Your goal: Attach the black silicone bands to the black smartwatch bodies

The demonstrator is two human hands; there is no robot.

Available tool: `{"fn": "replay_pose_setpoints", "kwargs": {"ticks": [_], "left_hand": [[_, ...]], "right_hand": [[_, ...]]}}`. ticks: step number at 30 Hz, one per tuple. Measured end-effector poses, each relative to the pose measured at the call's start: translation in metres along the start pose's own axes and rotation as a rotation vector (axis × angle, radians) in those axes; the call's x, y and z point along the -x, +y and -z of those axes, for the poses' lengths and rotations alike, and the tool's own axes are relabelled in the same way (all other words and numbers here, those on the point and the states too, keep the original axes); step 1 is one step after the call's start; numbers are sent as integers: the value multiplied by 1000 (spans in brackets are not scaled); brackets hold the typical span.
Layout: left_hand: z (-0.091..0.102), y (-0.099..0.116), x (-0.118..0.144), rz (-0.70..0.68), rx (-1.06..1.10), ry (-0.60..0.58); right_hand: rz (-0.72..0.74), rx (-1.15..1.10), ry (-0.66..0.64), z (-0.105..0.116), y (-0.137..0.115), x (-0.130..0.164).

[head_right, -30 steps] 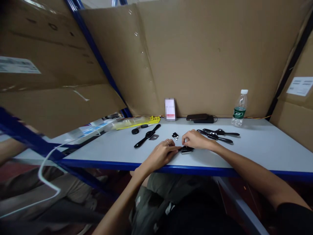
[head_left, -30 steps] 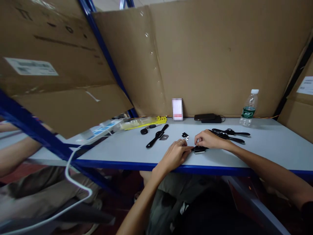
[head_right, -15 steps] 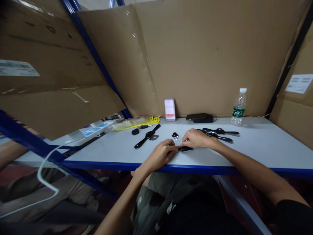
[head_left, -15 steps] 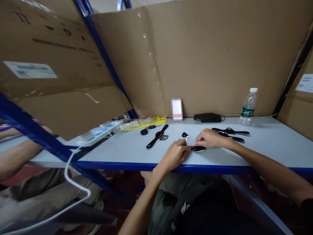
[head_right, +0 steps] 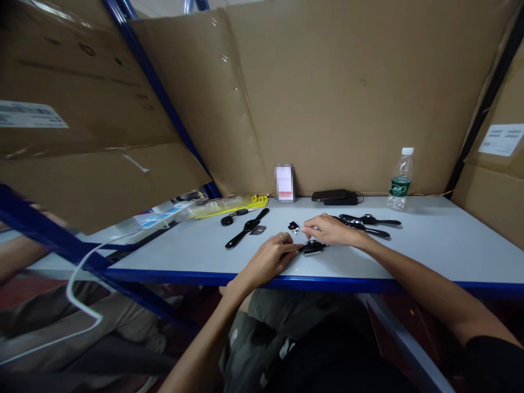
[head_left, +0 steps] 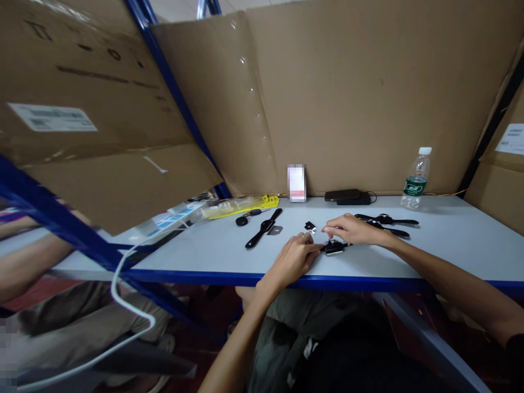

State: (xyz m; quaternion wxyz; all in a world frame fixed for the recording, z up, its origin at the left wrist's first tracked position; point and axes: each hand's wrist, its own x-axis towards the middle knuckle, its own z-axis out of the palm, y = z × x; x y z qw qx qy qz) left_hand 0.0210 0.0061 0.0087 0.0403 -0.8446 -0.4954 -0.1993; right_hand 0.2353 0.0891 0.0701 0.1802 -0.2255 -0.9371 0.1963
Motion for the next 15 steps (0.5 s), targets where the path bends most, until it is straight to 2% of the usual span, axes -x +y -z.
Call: {"fn": "replay_pose_setpoints", "kwargs": {"ticks": [3, 5, 8, 10, 15], "left_hand": [[0, 1, 0, -2, -7, 3], [0, 1, 0, -3, -8, 8], [0, 1, 0, 1, 0, 16], [-1, 0, 0, 6, 7, 15], [-1, -1, 0, -4, 18, 15]], "right_hand": [[38, -51, -62, -1, 0, 0], [35, 22, -81, -1, -2, 0], [-107, 280, 72, -2, -4, 0], [-175, 356, 178, -1, -6, 0], [-141, 183, 131, 1, -5, -1]]}}
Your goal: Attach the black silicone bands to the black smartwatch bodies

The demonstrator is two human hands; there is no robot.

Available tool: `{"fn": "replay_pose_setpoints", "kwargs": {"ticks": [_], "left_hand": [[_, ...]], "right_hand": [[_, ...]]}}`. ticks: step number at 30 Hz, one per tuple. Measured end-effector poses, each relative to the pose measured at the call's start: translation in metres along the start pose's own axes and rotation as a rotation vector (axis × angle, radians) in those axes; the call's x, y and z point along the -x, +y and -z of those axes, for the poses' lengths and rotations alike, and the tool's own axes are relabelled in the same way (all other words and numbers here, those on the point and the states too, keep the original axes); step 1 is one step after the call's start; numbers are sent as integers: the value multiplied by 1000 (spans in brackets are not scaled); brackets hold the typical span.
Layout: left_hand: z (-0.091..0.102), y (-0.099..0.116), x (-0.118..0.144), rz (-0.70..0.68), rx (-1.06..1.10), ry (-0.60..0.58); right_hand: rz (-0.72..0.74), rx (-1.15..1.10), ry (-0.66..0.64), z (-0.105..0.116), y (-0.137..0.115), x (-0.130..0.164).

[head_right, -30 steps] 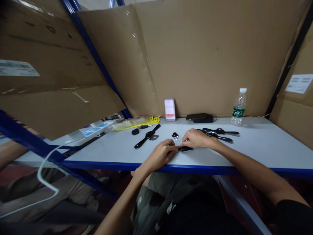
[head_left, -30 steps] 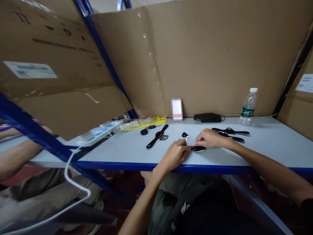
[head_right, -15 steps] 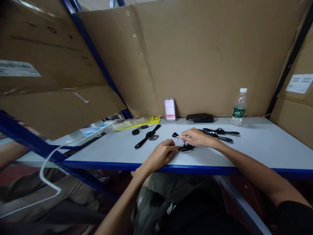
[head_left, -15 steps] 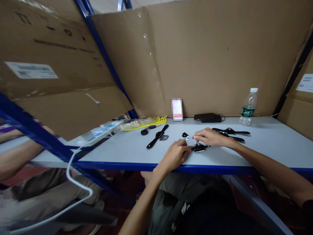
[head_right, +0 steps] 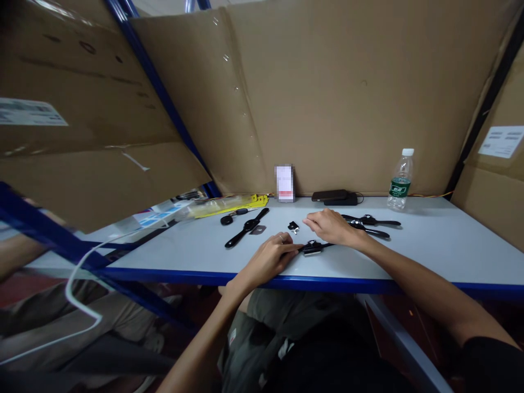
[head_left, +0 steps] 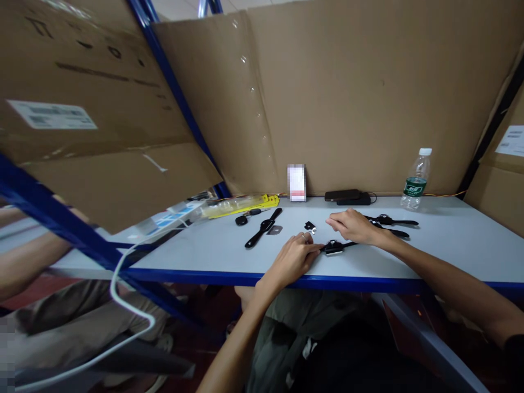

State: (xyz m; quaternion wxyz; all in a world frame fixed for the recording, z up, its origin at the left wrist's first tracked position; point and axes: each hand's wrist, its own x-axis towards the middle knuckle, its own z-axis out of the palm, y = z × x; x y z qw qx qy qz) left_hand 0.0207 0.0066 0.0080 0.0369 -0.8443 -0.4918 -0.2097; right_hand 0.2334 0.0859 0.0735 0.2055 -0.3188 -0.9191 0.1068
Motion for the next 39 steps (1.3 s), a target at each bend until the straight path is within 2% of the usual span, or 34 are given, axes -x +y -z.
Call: {"fn": "replay_pose_setpoints", "kwargs": {"ticks": [3, 8, 12, 14, 16, 18, 21, 25, 27, 30, 33, 35, 39], "left_hand": [[0, 0, 0, -1, -10, -1], [0, 0, 0, -13, -18, 23], [-2, 0, 0, -11, -22, 22], [-2, -1, 0, -10, -27, 21], [-2, 0, 0, -6, -29, 17], [-1, 1, 0, 5, -28, 7], [1, 2, 0, 18, -26, -10], [3, 3, 0, 10, -24, -19], [2, 3, 0, 10, -23, -21], [1, 2, 0, 16, -16, -7], [-1, 1, 0, 17, -20, 11], [-1, 0, 0, 17, -27, 12], [0, 1, 0, 16, -34, -4]], "right_hand": [[56, -82, -47, -1, 4, 0], [4, 17, -57, -9, 2, 2], [62, -221, -145, -11, -10, 3], [67, -313, -128, -9, -12, 2], [35, -266, -50, -7, -10, 1], [-11, -123, 2, -7, -6, 0], [-24, 6, -35, -11, -2, 2], [58, -227, -110, -14, -10, 3], [46, -283, -96, -11, -11, 3], [49, -96, -78, -4, -4, 2], [85, 91, -186, 0, 8, 3], [102, 137, -241, 1, 12, 4], [146, 166, -250, -1, 11, 5]]}}
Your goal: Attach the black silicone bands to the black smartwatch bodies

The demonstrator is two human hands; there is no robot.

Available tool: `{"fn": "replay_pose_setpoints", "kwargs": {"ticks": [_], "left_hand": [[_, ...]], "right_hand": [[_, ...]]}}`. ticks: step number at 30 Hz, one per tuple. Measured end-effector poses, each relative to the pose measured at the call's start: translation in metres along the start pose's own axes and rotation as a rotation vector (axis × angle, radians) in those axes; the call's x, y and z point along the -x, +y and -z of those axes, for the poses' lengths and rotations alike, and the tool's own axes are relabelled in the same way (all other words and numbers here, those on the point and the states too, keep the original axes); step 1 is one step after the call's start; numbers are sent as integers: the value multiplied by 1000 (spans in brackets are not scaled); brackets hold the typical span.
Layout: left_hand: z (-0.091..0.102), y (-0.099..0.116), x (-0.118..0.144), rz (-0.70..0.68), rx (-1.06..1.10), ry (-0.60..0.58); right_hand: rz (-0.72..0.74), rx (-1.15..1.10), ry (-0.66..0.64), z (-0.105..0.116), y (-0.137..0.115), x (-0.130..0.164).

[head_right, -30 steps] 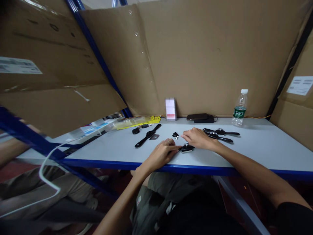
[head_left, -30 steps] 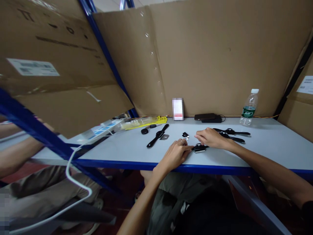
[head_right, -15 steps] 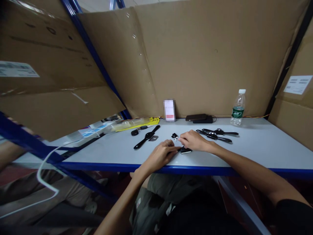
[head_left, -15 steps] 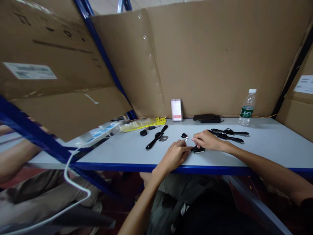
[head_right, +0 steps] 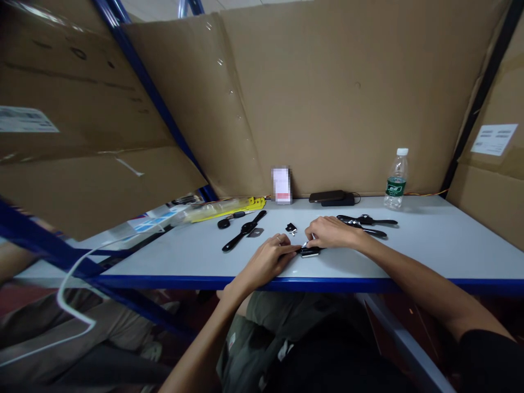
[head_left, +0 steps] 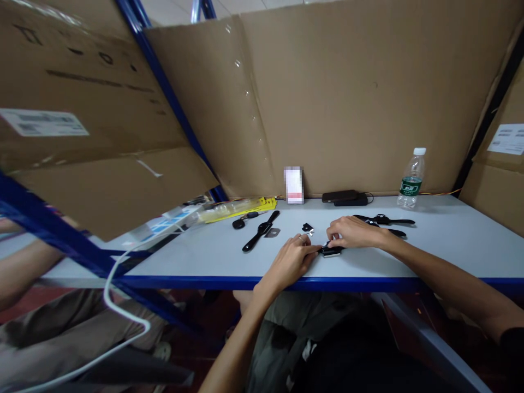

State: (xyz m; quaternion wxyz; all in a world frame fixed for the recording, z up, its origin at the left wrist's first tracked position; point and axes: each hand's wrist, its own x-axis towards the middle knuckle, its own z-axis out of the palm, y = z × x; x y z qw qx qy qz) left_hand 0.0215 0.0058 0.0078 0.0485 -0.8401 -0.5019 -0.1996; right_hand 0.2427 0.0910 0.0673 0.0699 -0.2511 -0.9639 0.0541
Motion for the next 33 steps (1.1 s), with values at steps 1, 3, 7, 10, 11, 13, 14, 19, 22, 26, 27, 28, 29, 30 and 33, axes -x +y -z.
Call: {"fn": "replay_pose_setpoints", "kwargs": {"ticks": [1, 3, 7, 10, 11, 13, 14, 19, 22, 26, 27, 28, 29, 30, 33], "left_hand": [[0, 0, 0, 4, -1, -6], [1, 1, 0, 11, 3, -12], [0, 1, -1, -2, 12, 2], [-1, 0, -1, -10, 4, 4], [-1, 0, -1, -10, 3, 4], [-1, 0, -1, -9, 5, 2], [-1, -1, -1, -9, 6, -1], [-1, -1, -1, -20, 13, -6], [-1, 0, -1, -17, 14, -19], [-1, -1, -1, -12, 12, -18], [-1, -1, -1, -11, 13, -16], [-1, -1, -1, -10, 15, -15], [-2, -1, -1, -8, 16, -13], [-2, -2, -1, -7, 16, -10], [-4, -1, 0, 5, -3, 8]], "right_hand": [[5, -4, 0, 0, -1, 0], [10, -15, 1, -1, -2, 0], [5, -17, -9, -3, -3, 1], [-21, 15, -27, -2, -6, 1], [-32, 42, -32, -2, -8, 1], [-50, 110, -42, -3, -12, 1], [-54, 145, -46, -4, -14, 0], [-34, 249, -30, -14, -18, -2], [-37, 280, -10, -20, -21, -2], [-77, 333, 20, -24, -29, -1], [-85, 337, 28, -25, -31, -1], [-95, 336, 32, -25, -32, -1], [-103, 333, 32, -26, -32, -1], [-111, 331, 30, -26, -32, -1], [-117, 347, 31, -27, -31, -2]]}}
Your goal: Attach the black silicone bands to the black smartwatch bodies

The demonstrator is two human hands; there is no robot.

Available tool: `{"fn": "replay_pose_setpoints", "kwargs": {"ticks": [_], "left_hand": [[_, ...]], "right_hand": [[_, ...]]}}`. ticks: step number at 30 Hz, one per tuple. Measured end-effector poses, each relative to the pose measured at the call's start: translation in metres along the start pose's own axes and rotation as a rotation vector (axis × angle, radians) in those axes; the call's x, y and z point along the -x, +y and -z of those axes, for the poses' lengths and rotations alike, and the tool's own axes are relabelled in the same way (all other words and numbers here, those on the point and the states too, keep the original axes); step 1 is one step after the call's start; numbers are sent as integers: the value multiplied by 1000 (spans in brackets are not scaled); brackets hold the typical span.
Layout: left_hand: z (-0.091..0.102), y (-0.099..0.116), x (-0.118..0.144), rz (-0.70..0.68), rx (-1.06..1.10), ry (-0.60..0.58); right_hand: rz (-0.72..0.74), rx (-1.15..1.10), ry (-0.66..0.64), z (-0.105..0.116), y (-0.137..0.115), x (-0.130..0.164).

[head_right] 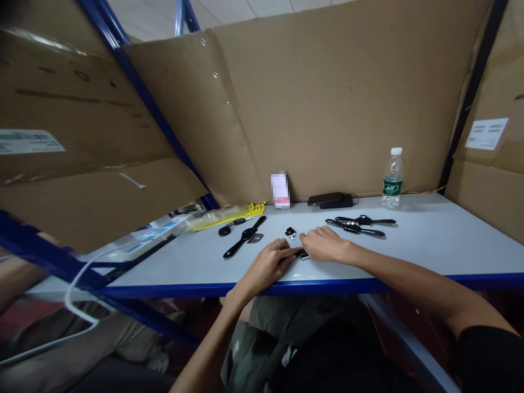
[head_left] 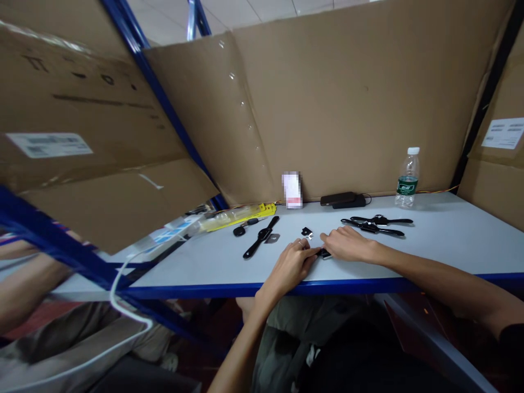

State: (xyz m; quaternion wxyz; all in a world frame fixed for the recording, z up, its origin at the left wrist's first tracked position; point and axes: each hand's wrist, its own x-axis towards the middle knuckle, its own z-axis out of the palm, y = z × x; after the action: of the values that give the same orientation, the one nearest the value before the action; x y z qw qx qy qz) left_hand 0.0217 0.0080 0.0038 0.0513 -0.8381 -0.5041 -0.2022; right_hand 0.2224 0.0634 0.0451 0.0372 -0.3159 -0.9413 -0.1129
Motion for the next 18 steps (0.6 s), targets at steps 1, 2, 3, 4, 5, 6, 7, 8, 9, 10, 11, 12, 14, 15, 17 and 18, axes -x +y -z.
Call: {"fn": "replay_pose_setpoints", "kwargs": {"ticks": [1, 2, 3, 4, 5, 6, 7, 8, 9, 10, 11, 12, 14, 15, 17, 18], "left_hand": [[-1, 0, 0, 7, -14, 8], [-1, 0, 0, 14, -31, 16], [-2, 0, 0, 19, -48, 23], [-2, -1, 0, 26, -63, 31], [-3, -1, 0, 32, -75, 41], [-4, -2, 0, 39, -84, 50], [-5, -3, 1, 48, -91, 60], [-7, -4, 1, 58, -97, 68], [-8, -5, 1, 68, -100, 74], [-9, -6, 1, 76, -100, 77], [-11, -7, 1, 83, -98, 74], [-12, -7, 1, 88, -96, 68], [-12, -7, 2, 95, -89, 46], [-12, -7, 1, 99, -87, 31], [-10, -6, 1, 110, -84, 2], [-9, -5, 1, 115, -84, -8]], "right_hand": [[4, 10, 3, -1, 1, -1], [11, 19, 3, -2, 2, -2], [18, 26, 0, -2, 4, -3], [24, 31, -6, -3, 7, -4], [29, 35, -12, -4, 10, -6], [30, 40, -18, -6, 14, -8], [27, 48, -20, -7, 18, -9], [18, 57, -22, -8, 23, -11], [3, 68, -21, -10, 29, -12], [-21, 77, -22, -11, 34, -12], [-49, 85, -22, -12, 40, -12], [-77, 91, -23, -13, 46, -12], [-139, 99, -37, -14, 56, -11], [-169, 103, -45, -14, 61, -11], [-230, 110, -66, -13, 70, -10], [-261, 113, -77, -11, 73, -9]]}}
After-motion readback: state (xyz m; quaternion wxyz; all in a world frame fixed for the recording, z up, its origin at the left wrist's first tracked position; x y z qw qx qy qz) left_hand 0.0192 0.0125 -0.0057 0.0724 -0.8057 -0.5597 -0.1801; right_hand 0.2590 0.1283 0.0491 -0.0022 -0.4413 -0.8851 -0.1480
